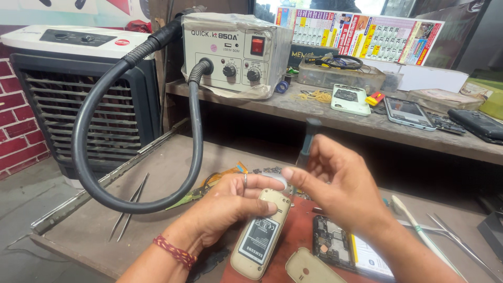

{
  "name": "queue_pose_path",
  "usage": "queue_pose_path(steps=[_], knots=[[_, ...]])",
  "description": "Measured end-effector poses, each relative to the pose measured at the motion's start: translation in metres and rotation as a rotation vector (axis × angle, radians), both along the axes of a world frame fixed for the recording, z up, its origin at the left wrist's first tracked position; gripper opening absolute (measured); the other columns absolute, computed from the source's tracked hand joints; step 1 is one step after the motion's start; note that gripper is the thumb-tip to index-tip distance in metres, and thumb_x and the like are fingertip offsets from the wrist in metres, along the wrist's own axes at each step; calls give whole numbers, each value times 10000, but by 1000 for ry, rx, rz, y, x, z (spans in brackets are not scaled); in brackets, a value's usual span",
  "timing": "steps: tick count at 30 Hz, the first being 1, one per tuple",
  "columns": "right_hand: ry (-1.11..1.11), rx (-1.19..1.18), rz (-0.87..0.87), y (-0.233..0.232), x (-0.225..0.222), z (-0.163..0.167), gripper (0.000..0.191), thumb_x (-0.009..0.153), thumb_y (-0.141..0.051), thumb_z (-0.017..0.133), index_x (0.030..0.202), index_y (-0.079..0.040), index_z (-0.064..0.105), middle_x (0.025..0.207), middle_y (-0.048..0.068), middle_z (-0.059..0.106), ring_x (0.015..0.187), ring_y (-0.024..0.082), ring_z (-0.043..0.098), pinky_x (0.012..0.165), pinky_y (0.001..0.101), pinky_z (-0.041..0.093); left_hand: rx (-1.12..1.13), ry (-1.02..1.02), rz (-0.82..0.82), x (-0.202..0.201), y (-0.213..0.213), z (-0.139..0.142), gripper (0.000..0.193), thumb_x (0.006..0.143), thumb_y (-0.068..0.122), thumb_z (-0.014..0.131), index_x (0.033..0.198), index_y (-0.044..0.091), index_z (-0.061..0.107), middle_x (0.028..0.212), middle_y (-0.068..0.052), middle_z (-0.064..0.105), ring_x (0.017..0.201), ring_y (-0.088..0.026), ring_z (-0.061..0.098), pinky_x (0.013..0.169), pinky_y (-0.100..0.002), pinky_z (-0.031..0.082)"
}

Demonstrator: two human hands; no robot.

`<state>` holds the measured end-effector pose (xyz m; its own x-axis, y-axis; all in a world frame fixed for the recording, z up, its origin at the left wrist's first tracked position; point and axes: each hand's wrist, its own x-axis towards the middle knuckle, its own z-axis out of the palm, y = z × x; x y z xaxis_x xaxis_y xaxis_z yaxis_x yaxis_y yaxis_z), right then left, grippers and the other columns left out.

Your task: The person uses a small brush to clean the exterior of a disassembled mobile phone, focusing on crevices and edges. The person then uses a toothbrush to scrub the back and sides of the phone. The phone remains disassembled on the workbench throughout the clip.

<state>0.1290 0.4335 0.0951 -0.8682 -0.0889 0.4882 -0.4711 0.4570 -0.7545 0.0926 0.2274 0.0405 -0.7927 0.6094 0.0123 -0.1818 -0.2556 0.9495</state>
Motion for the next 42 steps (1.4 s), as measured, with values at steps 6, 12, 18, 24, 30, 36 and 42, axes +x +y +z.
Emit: queue_pose_path(steps=[6,12,18,24,30,36,42], knots=[[9,-28,69,1,-2,-3,240,859,-187,806,920,-51,617,733,-33,615,614,9,502,520,190,426,5,2,-31,-5,0,-2,400,847,-8,660,1247,10,662,1025,-92,764,858,-132,738,773,-254,601],[-19,-42,60,-2,-1,0,210,861,-191,770,978,-63,652,779,-23,682,667,19,590,569,204,496,-53,32,-7,-2,-2,1,429,869,35,634,1296,61,665,1039,-61,738,878,-110,714,787,-249,593],[-8,-54,62,-2,0,3,218,867,-192,765,1002,-61,653,792,-15,687,692,29,601,594,213,501,-49,42,-23,-1,-3,5,449,867,33,622,1314,58,659,1037,-51,729,880,-102,706,780,-250,586],[4,-64,91,-4,-1,1,213,875,-178,761,1010,-56,652,799,-12,688,706,32,614,613,209,508,-21,32,-39,-3,-5,3,455,867,21,614,1319,53,654,1022,-53,721,864,-104,706,771,-250,591],[12,-69,112,-5,1,1,200,880,-160,758,1013,-54,651,815,-11,685,716,27,613,619,207,510,7,5,-55,-4,-5,1,453,867,9,608,1316,51,653,1019,-58,722,858,-105,708,768,-248,594],[9,-76,99,-6,3,2,211,876,-153,757,1032,-54,654,813,-8,684,716,26,610,618,206,514,25,30,-49,-4,-6,-1,438,847,-13,667,1283,21,665,964,-74,752,788,-111,719,696,-226,581],[7,-24,78,-7,4,3,209,874,-156,755,1027,-51,659,808,-9,676,723,31,598,620,213,509,2,54,-21,-3,-5,0,428,822,-11,716,1248,10,683,939,-74,772,762,-102,724,652,-201,562]])
